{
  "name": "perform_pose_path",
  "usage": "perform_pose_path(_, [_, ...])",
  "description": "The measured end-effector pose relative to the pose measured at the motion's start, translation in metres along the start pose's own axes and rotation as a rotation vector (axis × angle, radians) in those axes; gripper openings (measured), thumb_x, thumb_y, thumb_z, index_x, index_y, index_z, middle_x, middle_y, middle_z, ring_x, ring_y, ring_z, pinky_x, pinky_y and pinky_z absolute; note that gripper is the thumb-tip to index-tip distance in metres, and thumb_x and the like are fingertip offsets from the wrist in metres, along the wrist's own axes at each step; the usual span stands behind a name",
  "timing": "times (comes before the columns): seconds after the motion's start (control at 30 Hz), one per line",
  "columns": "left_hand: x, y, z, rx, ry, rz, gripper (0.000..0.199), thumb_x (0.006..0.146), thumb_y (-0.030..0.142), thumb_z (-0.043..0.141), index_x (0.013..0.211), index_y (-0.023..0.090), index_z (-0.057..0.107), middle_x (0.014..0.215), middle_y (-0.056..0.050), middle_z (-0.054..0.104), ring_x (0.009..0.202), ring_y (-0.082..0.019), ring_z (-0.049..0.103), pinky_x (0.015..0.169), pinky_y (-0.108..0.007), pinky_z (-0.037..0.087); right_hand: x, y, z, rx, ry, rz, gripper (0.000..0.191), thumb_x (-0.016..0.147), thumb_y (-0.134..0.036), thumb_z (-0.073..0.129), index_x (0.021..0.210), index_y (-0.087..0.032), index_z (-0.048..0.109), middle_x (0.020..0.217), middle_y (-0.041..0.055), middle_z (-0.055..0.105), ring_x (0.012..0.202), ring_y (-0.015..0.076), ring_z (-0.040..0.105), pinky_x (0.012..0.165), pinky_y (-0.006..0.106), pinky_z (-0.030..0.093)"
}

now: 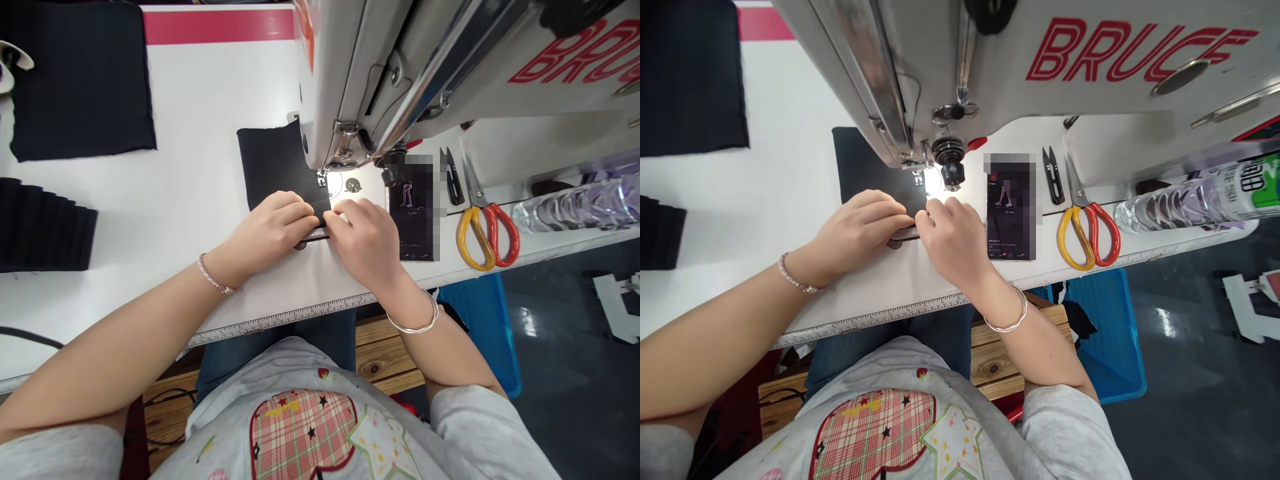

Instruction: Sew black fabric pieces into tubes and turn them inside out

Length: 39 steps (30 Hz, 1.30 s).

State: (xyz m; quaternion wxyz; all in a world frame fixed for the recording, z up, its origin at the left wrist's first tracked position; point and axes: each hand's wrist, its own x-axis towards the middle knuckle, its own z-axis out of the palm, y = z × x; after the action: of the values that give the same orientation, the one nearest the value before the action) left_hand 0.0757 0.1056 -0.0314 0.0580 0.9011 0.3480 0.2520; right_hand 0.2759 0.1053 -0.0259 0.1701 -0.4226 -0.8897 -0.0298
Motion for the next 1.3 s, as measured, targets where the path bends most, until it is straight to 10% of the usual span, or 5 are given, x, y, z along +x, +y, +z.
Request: perform_pose_path(1.3, [0.003, 0.02, -0.01, 0.132, -0.175, 0.048, 0.034, 0.1, 0.016, 0.03, 0.099, 0.016, 0.064, 0.094, -0.008, 0.063, 0.1, -0.021, 0.06, 0.08, -0.036, 0.054, -0.013, 0.005, -0.007, -0.106, 0.032, -0.211, 0.027, 0.094, -0.009, 0.043, 0.079, -0.016, 0.064, 0.07, 0.0048, 0.057, 0.073, 0.0191, 0.044, 0.058, 0.034, 0.028])
